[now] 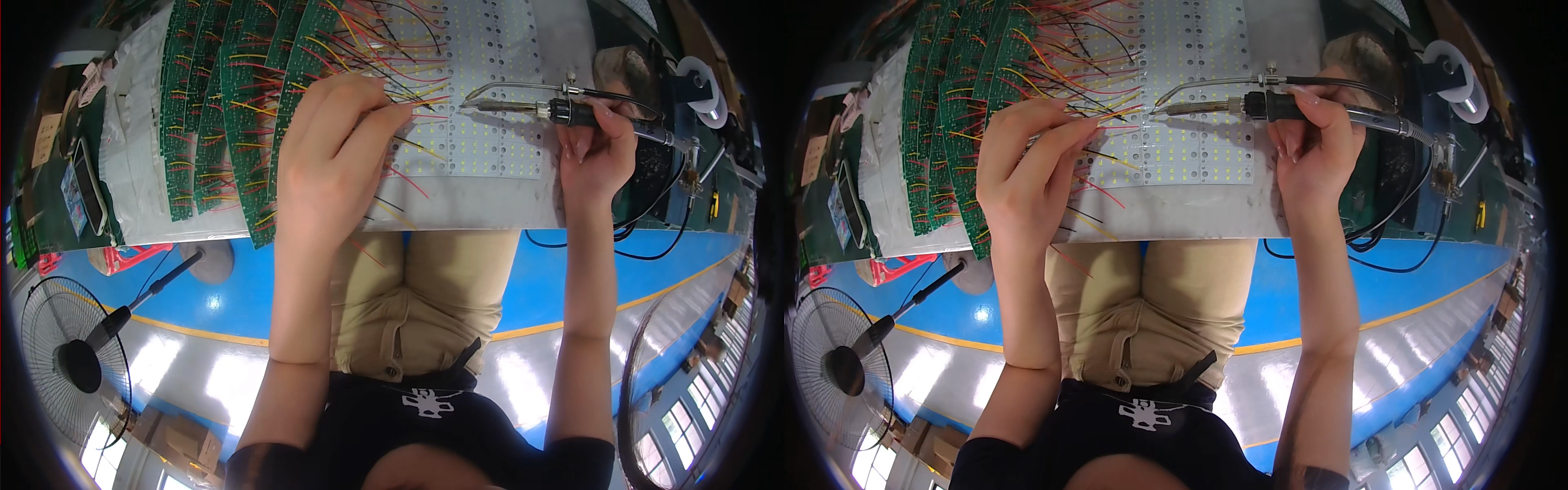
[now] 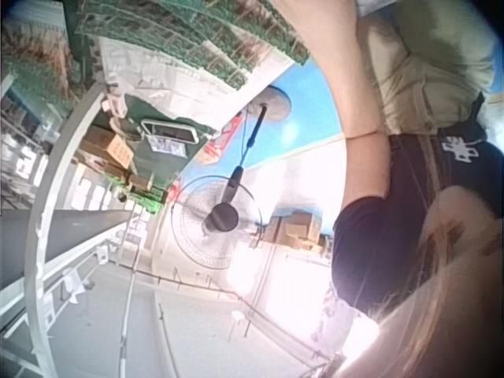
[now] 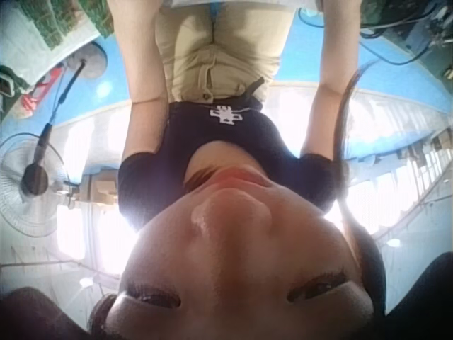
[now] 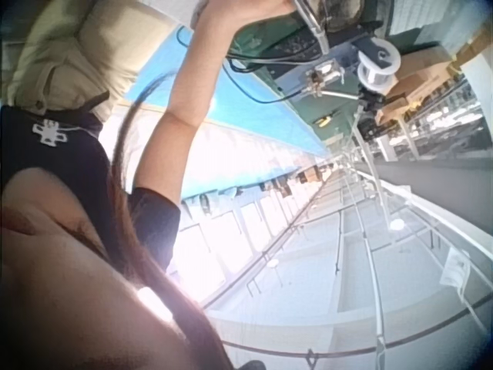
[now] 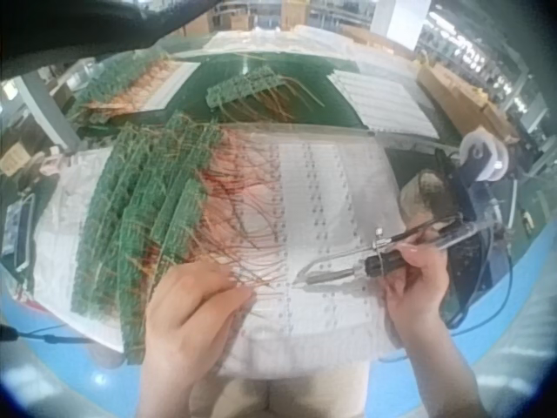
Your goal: Soldering individual wires onto a large LED panel array at a workbench.
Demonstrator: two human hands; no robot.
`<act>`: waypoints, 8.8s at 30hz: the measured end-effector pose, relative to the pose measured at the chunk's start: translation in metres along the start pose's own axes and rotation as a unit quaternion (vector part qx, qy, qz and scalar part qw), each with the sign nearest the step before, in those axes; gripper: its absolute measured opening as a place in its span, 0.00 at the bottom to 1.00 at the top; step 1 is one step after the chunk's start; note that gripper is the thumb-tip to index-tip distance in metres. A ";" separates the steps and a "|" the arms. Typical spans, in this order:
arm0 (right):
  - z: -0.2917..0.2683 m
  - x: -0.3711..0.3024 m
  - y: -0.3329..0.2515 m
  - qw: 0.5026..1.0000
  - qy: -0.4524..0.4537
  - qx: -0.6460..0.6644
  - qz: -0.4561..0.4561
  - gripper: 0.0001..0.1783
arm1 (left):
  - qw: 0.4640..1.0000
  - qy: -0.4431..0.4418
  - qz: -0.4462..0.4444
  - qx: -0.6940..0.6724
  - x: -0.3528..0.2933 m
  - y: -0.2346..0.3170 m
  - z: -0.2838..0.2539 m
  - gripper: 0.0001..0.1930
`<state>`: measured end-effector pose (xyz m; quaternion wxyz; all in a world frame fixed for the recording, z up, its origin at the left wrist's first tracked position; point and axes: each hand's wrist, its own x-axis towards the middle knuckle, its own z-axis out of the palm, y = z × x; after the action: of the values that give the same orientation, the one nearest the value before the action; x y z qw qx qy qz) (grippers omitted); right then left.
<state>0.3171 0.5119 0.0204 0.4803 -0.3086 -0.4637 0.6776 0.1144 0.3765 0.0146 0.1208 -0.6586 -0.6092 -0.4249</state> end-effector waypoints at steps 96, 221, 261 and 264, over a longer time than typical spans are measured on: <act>0.005 0.001 0.001 1.000 0.021 0.018 -0.011 0.05 | 0.995 -0.037 -0.027 0.087 0.010 0.015 -0.012 0.09; -0.004 -0.002 0.001 1.000 0.008 -0.028 -0.008 0.06 | 0.992 -0.093 -0.033 0.079 0.000 0.029 0.006 0.12; -0.013 -0.018 -0.008 0.999 0.013 0.023 0.034 0.07 | 0.996 -0.057 -0.002 -0.070 -0.010 0.014 -0.012 0.14; -0.010 -0.018 -0.007 0.999 0.027 -0.001 0.026 0.08 | 0.998 -0.009 -0.029 -0.048 -0.009 0.017 -0.002 0.12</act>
<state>0.3346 0.4991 0.0230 0.4746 -0.3396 -0.4427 0.6808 0.1295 0.3647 0.0153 0.0709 -0.6498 -0.6079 -0.4508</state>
